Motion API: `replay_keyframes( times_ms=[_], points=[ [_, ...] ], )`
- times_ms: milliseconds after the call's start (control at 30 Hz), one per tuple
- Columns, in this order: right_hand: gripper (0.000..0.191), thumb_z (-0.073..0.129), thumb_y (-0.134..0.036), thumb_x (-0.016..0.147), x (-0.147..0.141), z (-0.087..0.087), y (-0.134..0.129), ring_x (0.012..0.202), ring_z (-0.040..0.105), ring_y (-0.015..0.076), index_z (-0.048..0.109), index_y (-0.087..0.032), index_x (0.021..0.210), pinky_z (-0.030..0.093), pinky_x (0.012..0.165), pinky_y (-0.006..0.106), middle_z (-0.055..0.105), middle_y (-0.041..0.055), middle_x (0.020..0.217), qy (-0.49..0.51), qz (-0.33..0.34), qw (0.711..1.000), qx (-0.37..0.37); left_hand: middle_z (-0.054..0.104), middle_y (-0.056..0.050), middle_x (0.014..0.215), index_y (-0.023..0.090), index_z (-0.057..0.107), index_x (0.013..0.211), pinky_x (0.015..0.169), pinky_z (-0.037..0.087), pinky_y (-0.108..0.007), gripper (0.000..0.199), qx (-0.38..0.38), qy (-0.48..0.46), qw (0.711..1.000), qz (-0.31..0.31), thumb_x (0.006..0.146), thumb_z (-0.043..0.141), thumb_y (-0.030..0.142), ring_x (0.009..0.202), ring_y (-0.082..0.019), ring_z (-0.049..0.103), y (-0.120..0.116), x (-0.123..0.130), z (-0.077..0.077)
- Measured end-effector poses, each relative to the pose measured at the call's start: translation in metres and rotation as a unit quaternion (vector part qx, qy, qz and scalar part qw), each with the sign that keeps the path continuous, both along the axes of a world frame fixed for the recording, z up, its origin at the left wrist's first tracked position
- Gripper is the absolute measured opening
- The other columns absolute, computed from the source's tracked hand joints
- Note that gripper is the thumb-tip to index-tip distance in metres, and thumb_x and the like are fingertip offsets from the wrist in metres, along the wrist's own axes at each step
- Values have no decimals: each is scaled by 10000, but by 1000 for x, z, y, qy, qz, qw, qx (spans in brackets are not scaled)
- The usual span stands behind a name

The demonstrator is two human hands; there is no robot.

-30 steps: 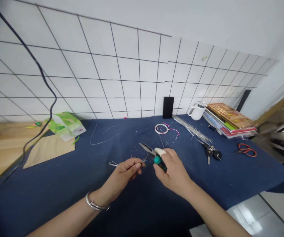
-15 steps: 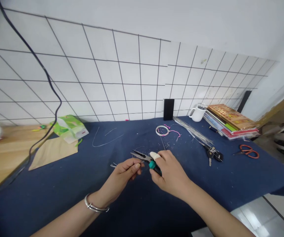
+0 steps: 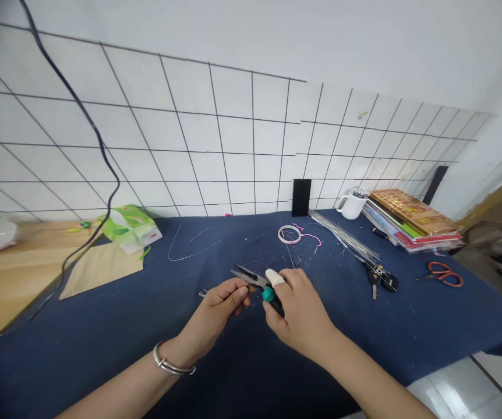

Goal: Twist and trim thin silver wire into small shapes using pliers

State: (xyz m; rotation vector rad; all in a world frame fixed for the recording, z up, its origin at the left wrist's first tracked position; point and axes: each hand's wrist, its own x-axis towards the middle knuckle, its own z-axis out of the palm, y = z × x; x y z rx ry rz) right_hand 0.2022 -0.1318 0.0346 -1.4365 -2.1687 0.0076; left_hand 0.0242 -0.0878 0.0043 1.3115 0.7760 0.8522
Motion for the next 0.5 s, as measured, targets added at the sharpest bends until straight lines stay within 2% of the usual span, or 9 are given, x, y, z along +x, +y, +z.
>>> replay_keyframes(
  times_ms=[67, 167, 267, 333, 400, 500],
  points=[
    [458, 509, -214, 780, 0, -2, 1, 977, 454, 245, 427, -137, 1224, 426, 834, 428, 492, 130, 1054, -6, 14, 1000, -9, 508, 7, 676, 140, 566, 776, 541, 332, -202, 240, 13, 4, 1000, -1, 851, 453, 338, 572, -80, 407, 0, 0, -1],
    [469, 507, -222, 787, 7, -3, 0, 1001, 447, 242, 409, -141, 1238, 422, 849, 424, 480, 131, 1083, 4, -3, 1000, -11, 529, -1, 700, 153, 579, 872, 559, 359, -210, 231, 43, 36, 998, -2, 861, 432, 332, 586, -89, 433, 4, -3, 2],
    [460, 512, -224, 785, 25, -6, -7, 1001, 452, 248, 420, -160, 1231, 426, 835, 438, 489, 127, 1078, -22, -13, 999, -36, 558, -23, 749, 166, 593, 922, 615, 397, -235, 221, 148, 124, 981, -12, 867, 420, 293, 659, -116, 489, 12, -12, 11],
    [412, 532, -226, 767, 41, -12, -16, 979, 467, 258, 477, -177, 1172, 435, 805, 451, 511, 120, 1049, -65, 5, 995, -76, 569, -40, 798, 172, 610, 904, 683, 408, -260, 212, 263, 194, 944, -52, 867, 408, 224, 738, -137, 518, 18, -20, 18],
    [324, 559, -236, 745, 56, -22, -26, 962, 482, 269, 546, -190, 1065, 439, 779, 463, 529, 115, 1023, -108, 24, 987, -114, 568, -58, 856, 175, 615, 929, 709, 408, -282, 262, 358, 267, 891, -78, 861, 366, 133, 778, -150, 524, 22, -26, 24],
    [283, 579, -276, 743, 72, -38, -40, 984, 480, 291, 574, -186, 1012, 429, 772, 485, 538, 123, 1029, -148, 30, 979, -139, 565, -73, 868, 173, 610, 960, 709, 410, -302, 313, 434, 342, 829, -89, 844, 339, 69, 806, -170, 526, 23, -30, 26]
  ],
)
